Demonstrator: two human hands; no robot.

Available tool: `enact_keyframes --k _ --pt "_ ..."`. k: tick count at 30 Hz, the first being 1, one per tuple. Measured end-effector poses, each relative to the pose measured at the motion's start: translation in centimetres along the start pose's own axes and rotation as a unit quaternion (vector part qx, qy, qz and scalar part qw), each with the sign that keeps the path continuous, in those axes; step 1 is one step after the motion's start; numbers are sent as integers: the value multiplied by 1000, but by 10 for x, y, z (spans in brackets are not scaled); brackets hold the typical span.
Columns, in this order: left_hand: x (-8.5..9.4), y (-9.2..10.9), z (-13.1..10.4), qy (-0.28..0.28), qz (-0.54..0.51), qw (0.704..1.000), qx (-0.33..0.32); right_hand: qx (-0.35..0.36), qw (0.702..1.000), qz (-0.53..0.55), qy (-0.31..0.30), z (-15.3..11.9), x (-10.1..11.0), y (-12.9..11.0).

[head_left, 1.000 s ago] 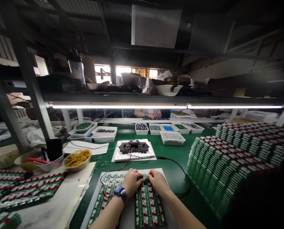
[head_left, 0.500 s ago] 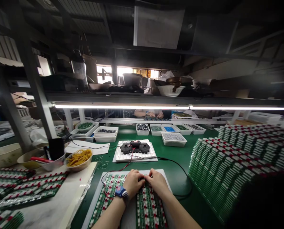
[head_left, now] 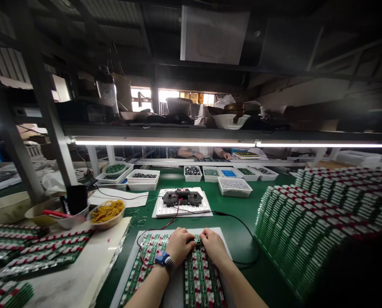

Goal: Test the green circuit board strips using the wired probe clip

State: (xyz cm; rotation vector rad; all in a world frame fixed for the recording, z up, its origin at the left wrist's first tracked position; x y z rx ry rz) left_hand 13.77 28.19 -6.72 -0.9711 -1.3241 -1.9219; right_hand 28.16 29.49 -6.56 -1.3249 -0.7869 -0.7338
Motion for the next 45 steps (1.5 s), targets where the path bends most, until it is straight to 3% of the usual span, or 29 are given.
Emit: enact_keyframes --k 7,12,18,29,37,45 --pt "4 10 -2 11 73 996 -44 5 1000 -6 -10 -2 1 -2" --pt "8 16 2 -25 120 992 -43 15 1000 -5 -10 -4 1 -3" --pt "8 16 3 -47 107 993 -1 17 1000 13 -10 -3 1 -2" --pt "17 10 11 21 35 999 -10 14 997 74 -11 10 16 -2" --pt "4 -4 18 19 9 1000 12 9 997 75 -10 16 7 2" --pt "4 -3 16 29 -5 1000 3 12 996 88 -1 14 6 3"
Point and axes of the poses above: each hand's wrist, its own z-axis towards the middle knuckle, its own x-axis out of the back of the hand, y = z × x, the point moved 5 cm from there along z, towards the middle knuckle, and after that the axes turned 1 degree about -z, right-handed, at the moved point
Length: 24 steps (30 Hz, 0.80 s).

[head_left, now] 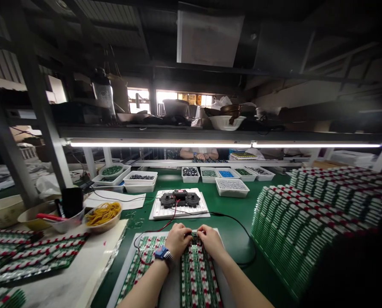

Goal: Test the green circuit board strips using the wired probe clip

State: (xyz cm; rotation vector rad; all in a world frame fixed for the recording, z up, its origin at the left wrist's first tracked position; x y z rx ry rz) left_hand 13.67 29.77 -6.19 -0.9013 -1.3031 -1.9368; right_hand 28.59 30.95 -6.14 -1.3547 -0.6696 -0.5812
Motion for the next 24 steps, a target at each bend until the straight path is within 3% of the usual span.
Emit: enact_keyframes --k 8,14,24 --pt "2 8 -4 3 34 999 -33 9 1000 4 3 -3 -1 2" --pt "-4 -2 -1 -26 13 1000 11 10 1000 -11 -15 0 -1 0" --pt "-6 -6 1 -42 10 999 20 -26 998 -52 -5 6 -7 0"
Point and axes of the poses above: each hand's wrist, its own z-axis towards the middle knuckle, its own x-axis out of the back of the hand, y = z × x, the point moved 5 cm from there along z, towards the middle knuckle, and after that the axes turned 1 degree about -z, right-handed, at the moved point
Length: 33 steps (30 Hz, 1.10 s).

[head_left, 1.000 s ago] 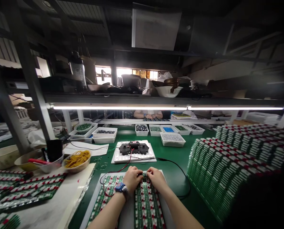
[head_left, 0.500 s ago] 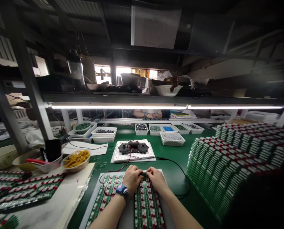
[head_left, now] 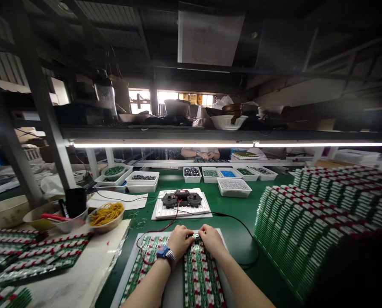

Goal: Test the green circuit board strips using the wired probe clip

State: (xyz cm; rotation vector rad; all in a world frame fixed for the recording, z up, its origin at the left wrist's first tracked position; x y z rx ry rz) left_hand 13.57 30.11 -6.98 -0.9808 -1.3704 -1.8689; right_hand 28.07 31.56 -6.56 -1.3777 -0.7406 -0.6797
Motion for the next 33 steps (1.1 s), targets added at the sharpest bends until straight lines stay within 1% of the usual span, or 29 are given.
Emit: enact_keyframes --k 7,16,25,33 --pt "0 2 -2 4 -2 1000 4 -1 1000 -11 -8 3 1 0" --pt "1 2 -2 3 -4 1000 4 -15 999 -46 11 -8 2 -9" --pt "0 1 -3 12 -8 1000 0 -24 998 -52 14 -9 1 -7" --pt "1 4 -2 1 19 1000 -2 -15 998 -59 9 -7 -1 -8"
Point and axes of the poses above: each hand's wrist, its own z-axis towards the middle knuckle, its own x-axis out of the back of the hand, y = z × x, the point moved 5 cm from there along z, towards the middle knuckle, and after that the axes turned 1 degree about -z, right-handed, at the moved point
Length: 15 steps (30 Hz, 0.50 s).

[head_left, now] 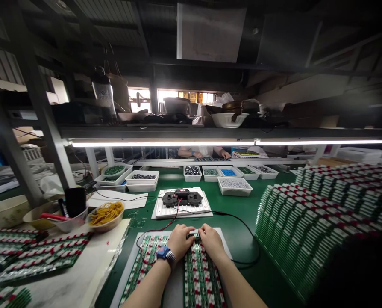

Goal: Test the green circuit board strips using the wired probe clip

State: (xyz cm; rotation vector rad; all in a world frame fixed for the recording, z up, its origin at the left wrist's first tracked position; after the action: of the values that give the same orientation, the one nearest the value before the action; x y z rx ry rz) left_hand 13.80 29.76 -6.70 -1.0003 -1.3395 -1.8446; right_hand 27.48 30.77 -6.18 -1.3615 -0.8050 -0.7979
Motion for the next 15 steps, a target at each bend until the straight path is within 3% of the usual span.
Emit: enact_keyframes --k 9,15 --pt "2 0 12 -54 44 998 -4 14 1000 -14 2 -2 0 -2" --pt "3 4 10 -47 55 997 1 21 1000 11 8 -3 1 -1"
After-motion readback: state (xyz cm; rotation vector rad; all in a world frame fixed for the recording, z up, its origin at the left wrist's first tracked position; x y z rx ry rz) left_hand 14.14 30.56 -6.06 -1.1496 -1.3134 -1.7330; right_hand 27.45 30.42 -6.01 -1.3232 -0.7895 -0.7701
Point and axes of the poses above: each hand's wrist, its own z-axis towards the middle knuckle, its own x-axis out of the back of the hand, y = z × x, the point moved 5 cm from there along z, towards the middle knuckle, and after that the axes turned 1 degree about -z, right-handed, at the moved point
